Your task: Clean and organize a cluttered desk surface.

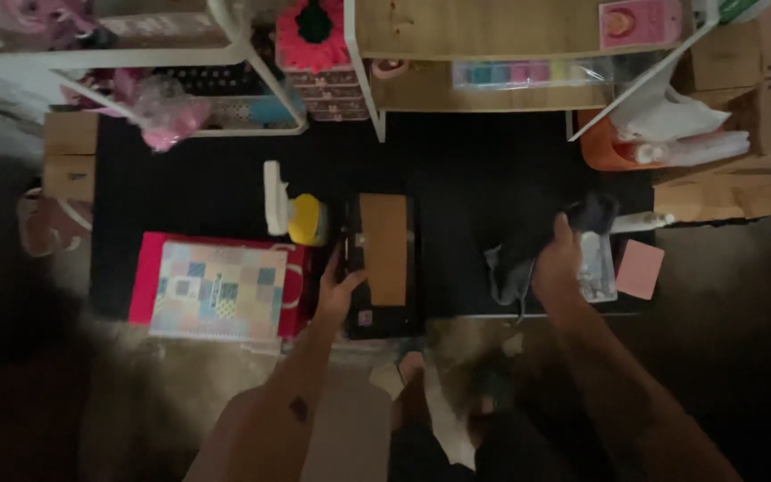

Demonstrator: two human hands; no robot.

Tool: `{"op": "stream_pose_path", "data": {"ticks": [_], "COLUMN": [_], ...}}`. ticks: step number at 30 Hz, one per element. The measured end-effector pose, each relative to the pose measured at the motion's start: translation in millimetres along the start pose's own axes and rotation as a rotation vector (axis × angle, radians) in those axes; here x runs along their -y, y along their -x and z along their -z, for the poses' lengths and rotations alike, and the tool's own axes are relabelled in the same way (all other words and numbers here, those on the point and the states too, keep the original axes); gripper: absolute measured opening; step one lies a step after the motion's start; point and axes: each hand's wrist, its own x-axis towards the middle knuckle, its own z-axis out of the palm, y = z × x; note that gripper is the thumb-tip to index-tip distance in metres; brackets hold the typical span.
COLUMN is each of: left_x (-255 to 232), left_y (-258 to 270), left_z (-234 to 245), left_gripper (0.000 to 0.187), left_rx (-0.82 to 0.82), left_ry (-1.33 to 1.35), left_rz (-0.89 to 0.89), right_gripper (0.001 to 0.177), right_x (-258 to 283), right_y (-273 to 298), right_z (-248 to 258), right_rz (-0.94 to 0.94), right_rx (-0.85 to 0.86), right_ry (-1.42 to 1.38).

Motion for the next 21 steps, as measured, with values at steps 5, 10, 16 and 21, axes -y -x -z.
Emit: {"op": "stream_pose_path", "data": {"ticks": [5,10,16,21], "left_x": [-36,-7,-27,-49], "left_y": [3,-1,17,28], "left_z": [-12,8,-7,-31], "left_gripper": [0.096,0.075,0.055,0.070], "left_rx": [-0.004,-0.093,-0.252,-0.321], "left_ry": [-0.147,-0.501,-0.696,-0.734], "left_rz": [0.110,0.072,0.127,0.180], "right_gripper": [0.069,0.091,0.082,0.083], "right_x": [-17,-49,-84,-65], "right_y": [-67,-95,-157,-222], "right_z": [-19,-20,-5,-53], "right_rz": [-0.024,0.053,0.362,0.421], "right_rx": [0.106,0.160,0.227,0.205], "right_ry": [0.603,1.521,1.809,1.854]}}
